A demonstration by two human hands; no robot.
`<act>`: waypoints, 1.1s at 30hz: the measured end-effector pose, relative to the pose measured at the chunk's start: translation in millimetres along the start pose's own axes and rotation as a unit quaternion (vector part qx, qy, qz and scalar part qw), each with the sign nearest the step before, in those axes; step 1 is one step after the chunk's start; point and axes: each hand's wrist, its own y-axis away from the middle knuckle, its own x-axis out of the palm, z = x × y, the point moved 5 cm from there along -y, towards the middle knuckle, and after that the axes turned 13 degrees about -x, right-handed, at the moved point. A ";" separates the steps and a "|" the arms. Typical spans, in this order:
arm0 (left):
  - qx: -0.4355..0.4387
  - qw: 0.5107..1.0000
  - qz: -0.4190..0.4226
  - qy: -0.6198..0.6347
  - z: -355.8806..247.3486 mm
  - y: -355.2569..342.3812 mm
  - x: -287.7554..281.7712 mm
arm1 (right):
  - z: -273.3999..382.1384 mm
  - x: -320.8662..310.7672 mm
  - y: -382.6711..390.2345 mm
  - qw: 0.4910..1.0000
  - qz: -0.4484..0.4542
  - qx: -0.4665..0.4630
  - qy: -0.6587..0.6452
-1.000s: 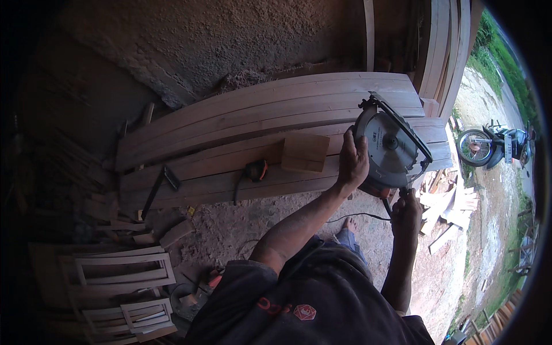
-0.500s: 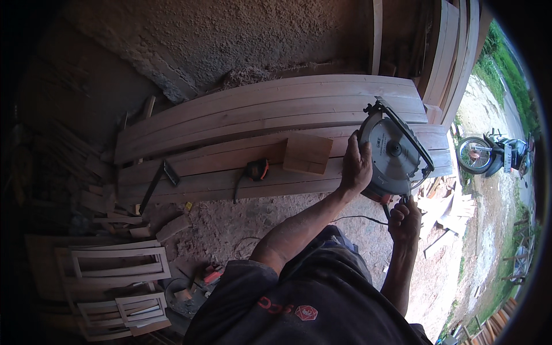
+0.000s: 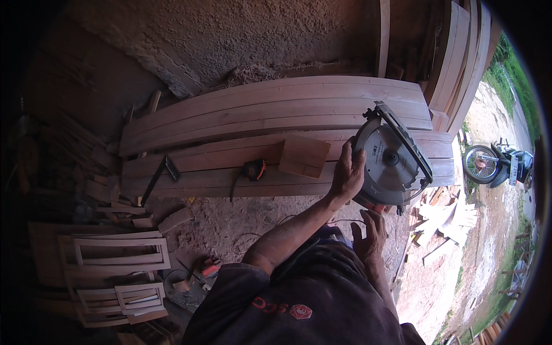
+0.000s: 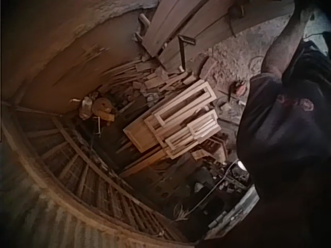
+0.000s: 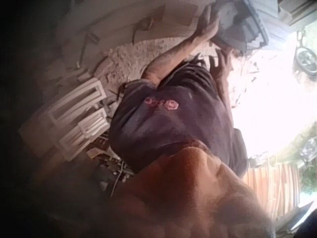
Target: The person walks into a cluttered woodworking shop, picks up a circular saw, and cuts several wooden planks. The person adjusts the saw and continues cutting additional pieces of wood.
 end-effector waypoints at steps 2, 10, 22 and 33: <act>-0.021 1.000 0.011 0.011 1.9 -0.4 -1.1 | 4.0 11.2 -16.9 0.996 0.043 -0.062 0.053; -0.087 0.990 0.091 0.059 -0.4 -29.3 -3.4 | -26.6 45.7 -67.1 0.984 0.105 -0.090 0.112; -0.037 0.987 0.128 -0.091 -52.7 -43.4 36.5 | -16.0 12.8 -84.5 0.993 0.079 -0.018 0.083; 0.116 0.937 0.154 -0.291 -66.1 -63.1 -145.7 | 63.4 -112.2 -46.2 0.888 -0.224 0.206 -0.344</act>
